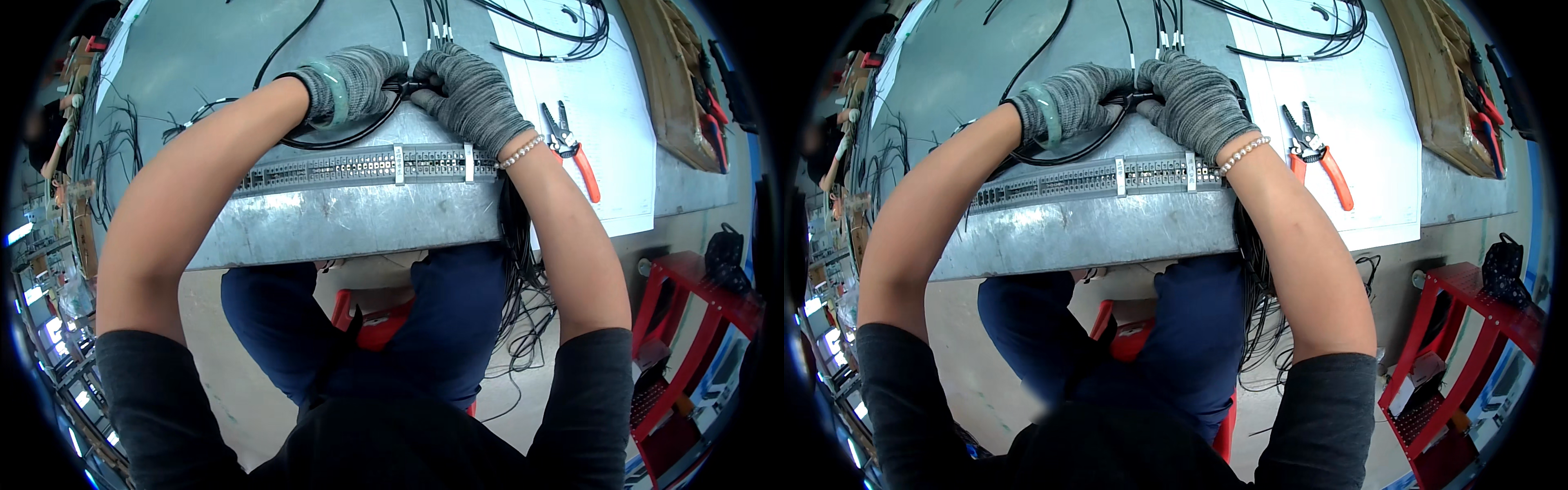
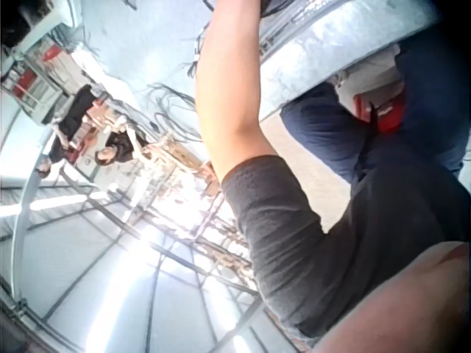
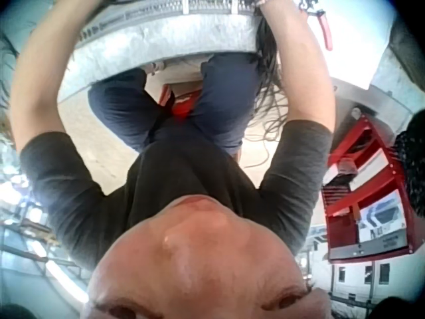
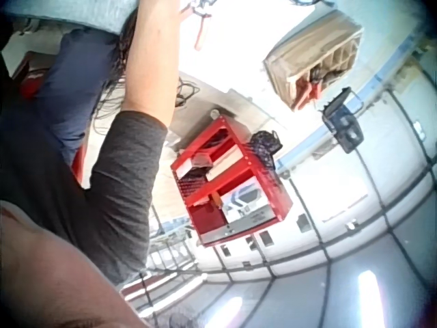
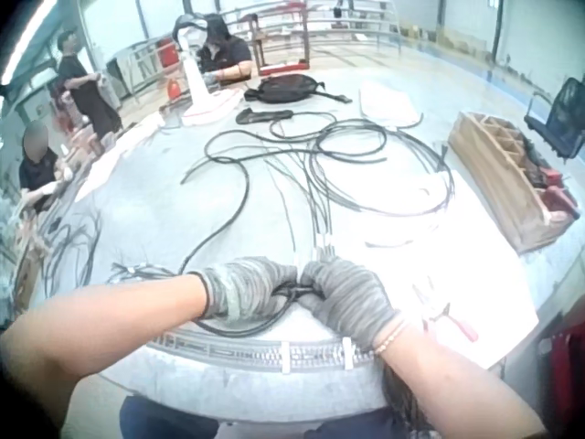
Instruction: The person gathers and aligns multiple black cables on a metal workbench, then inserts them into a long gray cable management tray. The person repeatedly adjusts the cables to fit them neatly into the tray slots.
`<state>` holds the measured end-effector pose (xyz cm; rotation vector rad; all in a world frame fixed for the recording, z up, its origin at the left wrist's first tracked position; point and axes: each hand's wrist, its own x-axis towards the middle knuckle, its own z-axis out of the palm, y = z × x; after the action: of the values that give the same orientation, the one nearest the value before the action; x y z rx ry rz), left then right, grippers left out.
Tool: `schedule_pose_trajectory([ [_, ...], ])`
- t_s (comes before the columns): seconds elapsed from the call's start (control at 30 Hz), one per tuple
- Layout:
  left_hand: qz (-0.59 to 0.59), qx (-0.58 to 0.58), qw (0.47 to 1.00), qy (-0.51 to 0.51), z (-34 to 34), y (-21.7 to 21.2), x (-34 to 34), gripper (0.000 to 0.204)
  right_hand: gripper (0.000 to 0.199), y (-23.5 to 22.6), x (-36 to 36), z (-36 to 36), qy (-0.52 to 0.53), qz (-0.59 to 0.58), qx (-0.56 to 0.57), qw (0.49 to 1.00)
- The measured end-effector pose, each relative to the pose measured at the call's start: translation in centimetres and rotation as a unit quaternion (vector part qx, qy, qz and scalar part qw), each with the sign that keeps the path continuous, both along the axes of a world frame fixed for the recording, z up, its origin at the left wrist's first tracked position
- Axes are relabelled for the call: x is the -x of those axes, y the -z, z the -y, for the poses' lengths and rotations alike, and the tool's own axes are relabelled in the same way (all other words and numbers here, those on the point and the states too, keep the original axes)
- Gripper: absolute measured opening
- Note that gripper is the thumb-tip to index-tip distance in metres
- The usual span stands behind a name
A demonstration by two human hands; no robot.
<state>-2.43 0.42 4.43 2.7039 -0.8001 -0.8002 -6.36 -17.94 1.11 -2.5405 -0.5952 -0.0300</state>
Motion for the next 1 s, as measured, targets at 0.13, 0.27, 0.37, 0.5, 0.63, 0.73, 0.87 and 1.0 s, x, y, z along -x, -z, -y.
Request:
schedule_pose_trajectory([
  [0.13, -0.028, 0.062, 0.996, -0.054, 0.0, -0.7, 0.3, 0.025, 0.03, -0.2, 0.2, 0.4, 0.004, -0.019, -0.02, 1.0],
  [0.27, -0.142, 0.096, 0.979, -0.108, -1.2, -0.2, -1.0, 0.022, 0.03, 0.0, 0.0, 0.4, -0.01, -0.013, -0.016, 1.0],
  [0.37, -0.44, 0.226, 0.839, -0.229, -1.5, -0.9, -2.3, 0.025, 0.03, 0.0, 0.1, 0.4, -0.01, -0.019, -0.019, 1.0],
  [0.5, -0.286, 0.224, 0.911, -0.197, -1.6, 0.3, -1.4, 0.028, 0.029, 0.1, 0.2, 0.4, -0.011, -0.001, -0.021, 1.0],
  [0.63, -0.372, 0.273, 0.852, -0.245, -2.4, 0.5, -1.5, 0.034, 0.028, 0.3, 0.1, 0.4, -0.017, -0.001, -0.029, 0.999],
  [0.73, -0.305, 0.188, 0.907, -0.221, -1.6, 0.3, -1.4, 0.028, 0.028, -0.2, 0.2, 0.4, -0.019, -0.009, -0.019, 1.0],
  [0.87, -0.28, 0.161, 0.917, -0.235, -1.1, 0.1, -0.9, 0.032, 0.028, -0.3, 0.1, 0.3, -0.02, -0.01, -0.015, 1.0],
  [1.0, -0.267, 0.12, 0.937, -0.19, -0.3, -0.1, -1.3, 0.037, 0.028, -0.3, 0.2, 0.7, -0.01, -0.015, -0.019, 1.0],
])
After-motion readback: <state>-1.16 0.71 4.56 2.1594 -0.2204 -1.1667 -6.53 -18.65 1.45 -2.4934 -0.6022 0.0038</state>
